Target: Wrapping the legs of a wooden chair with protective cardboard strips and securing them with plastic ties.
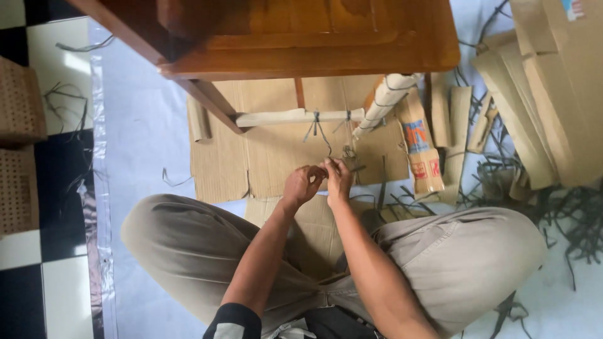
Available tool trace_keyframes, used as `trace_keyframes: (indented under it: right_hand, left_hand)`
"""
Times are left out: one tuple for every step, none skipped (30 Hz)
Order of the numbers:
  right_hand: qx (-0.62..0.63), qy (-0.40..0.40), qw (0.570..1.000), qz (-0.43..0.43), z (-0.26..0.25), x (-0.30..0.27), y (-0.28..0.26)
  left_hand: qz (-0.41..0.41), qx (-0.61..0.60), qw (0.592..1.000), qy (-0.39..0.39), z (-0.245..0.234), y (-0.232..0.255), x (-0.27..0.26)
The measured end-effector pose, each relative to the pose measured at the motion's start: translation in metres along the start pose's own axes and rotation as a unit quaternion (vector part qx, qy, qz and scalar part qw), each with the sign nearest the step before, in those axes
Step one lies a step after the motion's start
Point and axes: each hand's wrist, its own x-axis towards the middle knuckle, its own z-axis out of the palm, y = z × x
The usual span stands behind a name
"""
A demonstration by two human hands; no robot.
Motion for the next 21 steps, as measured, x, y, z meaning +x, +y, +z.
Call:
trace_keyframes:
  right_hand:
    - [-0.003, -0.007, 1.0, -0.001, 0.003, 0.002, 0.002]
    - [0.01, 0.005, 1.0, 0.012, 0.004, 0.003, 0.005]
    - [0.023, 0.018, 0.999, 0.026, 0.006, 0.004, 0.008]
    - [0.021, 0.012, 0.999, 0.025, 0.009, 0.001, 0.009]
    - [0.025, 0.01, 0.997, 0.066, 0.012, -0.003, 0.011]
    - [0.03, 0.009, 0.994, 0.105, 0.013, -0.006, 0.013]
    - [0.028, 0.005, 0.994, 0.104, 0.015, -0.009, 0.014]
    - [0.046, -0.014, 0.988, 0.15, 0.017, -0.012, 0.014]
    - [0.063, -0.033, 0.978, 0.195, 0.019, -0.013, 0.015]
    - [0.061, -0.033, 0.979, 0.194, 0.021, -0.015, 0.017]
    - [0.059, -0.051, 0.974, 0.214, 0.024, -0.015, 0.02]
    - [0.058, -0.069, 0.968, 0.233, 0.027, -0.015, 0.022]
    - [0.057, -0.069, 0.969, 0.231, 0.03, -0.011, 0.02]
    - [0.043, -0.084, 0.966, 0.243, 0.032, -0.008, 0.019]
    - [0.03, -0.099, 0.962, 0.254, 0.033, -0.005, 0.018]
    - [0.029, -0.098, 0.962, 0.253, 0.038, -0.001, 0.017]
    - [0.035, -0.094, 0.96, 0.263, 0.042, 0.004, 0.015]
    - [0.041, -0.091, 0.957, 0.274, 0.046, 0.008, 0.014]
    - [0.039, -0.09, 0.957, 0.274, 0.053, 0.014, 0.011]
    - [0.046, -0.09, 0.954, 0.281, 0.06, 0.019, 0.008]
    - [0.053, -0.089, 0.952, 0.288, 0.068, 0.024, 0.004]
  left_hand:
    - [-0.003, -0.001, 1.0, 0.007, -0.006, -0.004, 0.005]
    - [0.03, 0.047, 0.998, 0.041, -0.012, -0.008, 0.009]
    - [0.062, 0.096, 0.991, 0.074, -0.018, -0.011, 0.014]
    - [0.059, 0.096, 0.99, 0.079, -0.027, -0.015, 0.023]
    - [0.066, 0.11, 0.985, 0.113, -0.035, -0.019, 0.033]
    - [0.073, 0.124, 0.979, 0.146, -0.043, -0.022, 0.043]
    - [0.072, 0.124, 0.978, 0.15, -0.047, -0.034, 0.056]
    - [0.083, 0.166, 0.971, 0.151, -0.05, -0.046, 0.071]
    - [0.094, 0.207, 0.962, 0.152, -0.054, -0.058, 0.085]
    - [0.093, 0.205, 0.962, 0.154, -0.066, -0.052, 0.086]
    - [0.089, 0.228, 0.961, 0.132, -0.078, -0.045, 0.086]
    - [0.086, 0.251, 0.958, 0.11, -0.091, -0.039, 0.089]
    - [0.087, 0.25, 0.958, 0.112, -0.095, -0.043, 0.095]
    - [0.087, 0.25, 0.96, 0.085, -0.098, -0.046, 0.1]
    - [0.086, 0.25, 0.962, 0.059, -0.101, -0.049, 0.106]
    - [0.087, 0.249, 0.963, 0.059, -0.102, -0.058, 0.112]
    - [0.099, 0.22, 0.969, 0.054, -0.102, -0.066, 0.118]
    - [0.11, 0.191, 0.974, 0.048, -0.102, -0.074, 0.123]
    - [0.109, 0.189, 0.975, 0.049, -0.107, -0.072, 0.124]
    - [0.117, 0.135, 0.983, 0.047, -0.112, -0.07, 0.125]
    - [0.125, 0.081, 0.988, 0.045, -0.118, -0.068, 0.125]
